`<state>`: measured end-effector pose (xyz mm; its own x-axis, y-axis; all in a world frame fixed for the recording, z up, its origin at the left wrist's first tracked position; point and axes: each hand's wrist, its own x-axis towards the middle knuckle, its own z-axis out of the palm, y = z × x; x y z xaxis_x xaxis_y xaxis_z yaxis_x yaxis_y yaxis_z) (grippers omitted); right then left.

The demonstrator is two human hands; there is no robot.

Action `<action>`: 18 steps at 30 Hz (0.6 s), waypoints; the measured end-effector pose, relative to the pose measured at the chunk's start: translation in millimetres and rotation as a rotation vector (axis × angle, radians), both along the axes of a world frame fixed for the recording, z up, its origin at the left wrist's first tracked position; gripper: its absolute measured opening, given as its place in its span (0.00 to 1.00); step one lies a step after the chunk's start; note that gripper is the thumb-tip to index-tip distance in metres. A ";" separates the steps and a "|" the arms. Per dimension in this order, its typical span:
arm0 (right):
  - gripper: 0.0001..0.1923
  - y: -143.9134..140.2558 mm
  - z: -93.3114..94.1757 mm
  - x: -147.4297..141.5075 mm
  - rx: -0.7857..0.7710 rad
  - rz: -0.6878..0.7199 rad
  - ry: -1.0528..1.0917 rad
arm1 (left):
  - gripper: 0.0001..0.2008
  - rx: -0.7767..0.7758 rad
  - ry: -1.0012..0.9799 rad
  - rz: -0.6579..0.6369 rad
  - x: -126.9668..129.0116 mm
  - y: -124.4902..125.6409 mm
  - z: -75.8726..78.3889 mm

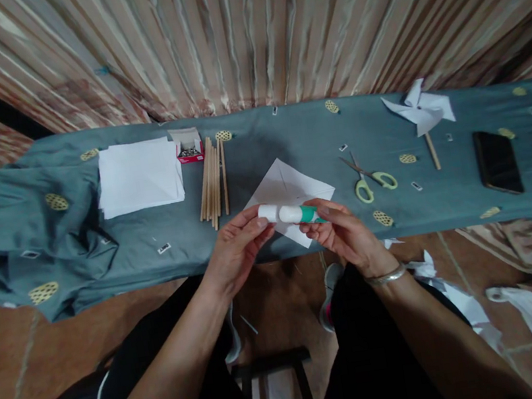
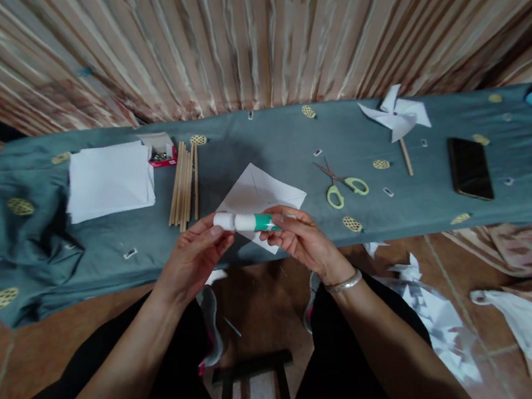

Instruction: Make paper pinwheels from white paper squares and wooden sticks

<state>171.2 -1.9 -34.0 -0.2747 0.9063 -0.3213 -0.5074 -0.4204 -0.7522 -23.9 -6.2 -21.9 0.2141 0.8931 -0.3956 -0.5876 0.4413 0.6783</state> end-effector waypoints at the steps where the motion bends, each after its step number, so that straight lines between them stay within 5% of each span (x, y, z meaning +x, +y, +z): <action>1: 0.14 0.0 0.1 0.1 0.004 -0.005 -0.008 | 0.14 0.002 0.002 0.003 0.3 0.1 0.0; 18: 0.12 1.0 -1.8 3.5 0.040 0.043 -0.049 | 0.14 0.029 0.058 0.033 -2.3 0.7 -0.2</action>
<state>174.6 -0.8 -35.7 -0.2984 0.9065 -0.2987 -0.4517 -0.4098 -0.7925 -26.3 -5.6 -22.1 0.1616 0.9107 -0.3802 -0.5607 0.4018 0.7240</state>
